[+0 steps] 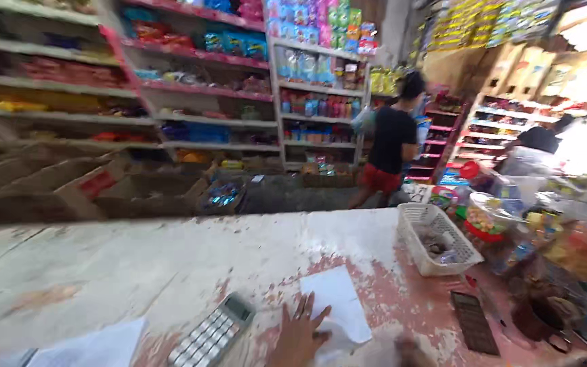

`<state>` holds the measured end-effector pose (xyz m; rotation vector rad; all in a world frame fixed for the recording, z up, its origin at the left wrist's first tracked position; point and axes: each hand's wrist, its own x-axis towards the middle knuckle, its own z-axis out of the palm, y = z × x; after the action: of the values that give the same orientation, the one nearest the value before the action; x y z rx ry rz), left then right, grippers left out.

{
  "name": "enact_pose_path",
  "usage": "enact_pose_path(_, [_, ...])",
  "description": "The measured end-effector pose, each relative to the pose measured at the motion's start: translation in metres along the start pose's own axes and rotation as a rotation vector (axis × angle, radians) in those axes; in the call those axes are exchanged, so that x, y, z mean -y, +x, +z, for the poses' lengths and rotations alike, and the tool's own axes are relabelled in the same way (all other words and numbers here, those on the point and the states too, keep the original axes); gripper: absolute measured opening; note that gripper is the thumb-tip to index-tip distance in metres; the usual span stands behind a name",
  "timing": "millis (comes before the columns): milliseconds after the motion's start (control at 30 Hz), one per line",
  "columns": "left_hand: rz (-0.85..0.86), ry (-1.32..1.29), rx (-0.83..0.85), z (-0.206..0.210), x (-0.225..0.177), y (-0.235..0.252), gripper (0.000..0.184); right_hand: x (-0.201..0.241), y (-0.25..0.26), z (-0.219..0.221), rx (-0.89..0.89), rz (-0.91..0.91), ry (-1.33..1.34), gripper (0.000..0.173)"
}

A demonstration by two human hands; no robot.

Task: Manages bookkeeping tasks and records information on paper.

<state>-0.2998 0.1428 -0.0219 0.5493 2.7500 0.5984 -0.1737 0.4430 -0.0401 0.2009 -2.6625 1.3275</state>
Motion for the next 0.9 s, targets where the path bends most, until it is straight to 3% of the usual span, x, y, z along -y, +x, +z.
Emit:
enact_pose_path(67, [0.053,-0.048,0.076,0.015,0.012,0.010,0.046,-0.034,0.020,-0.014,-0.104,0.097,-0.148,0.038])
enact_pose_path(133, [0.136,-0.128,0.152,0.030,0.011,0.006,0.043,-0.068,0.049,-0.007,-0.185,0.003,-0.176,0.043])
enact_pose_path(267, [0.179,-0.285,0.159,0.051,0.005,-0.003,0.070,-0.099,0.126,0.068,-0.095,-0.343,-0.061,0.042])
enact_pose_path(400, [-0.006,-0.309,-0.177,0.036,0.029,-0.026,0.061,-0.107,0.186,0.124,0.274,-0.378,-0.187,0.049])
enact_pose_path(533, [-0.225,-0.287,-0.549,0.005,0.064,-0.061,0.056,-0.122,0.217,0.135,0.291,-0.418,-0.304,0.046])
enact_pose_path(700, [-0.627,-0.206,-0.425,-0.032,0.108,-0.088,0.084,-0.141,0.225,0.134,0.207,-0.495,-0.378,0.033])
enact_pose_path(900, [-0.684,-0.184,-0.367,-0.043,0.135,-0.087,0.088,-0.154,0.229,0.137,0.069,-0.473,-0.442,0.024])
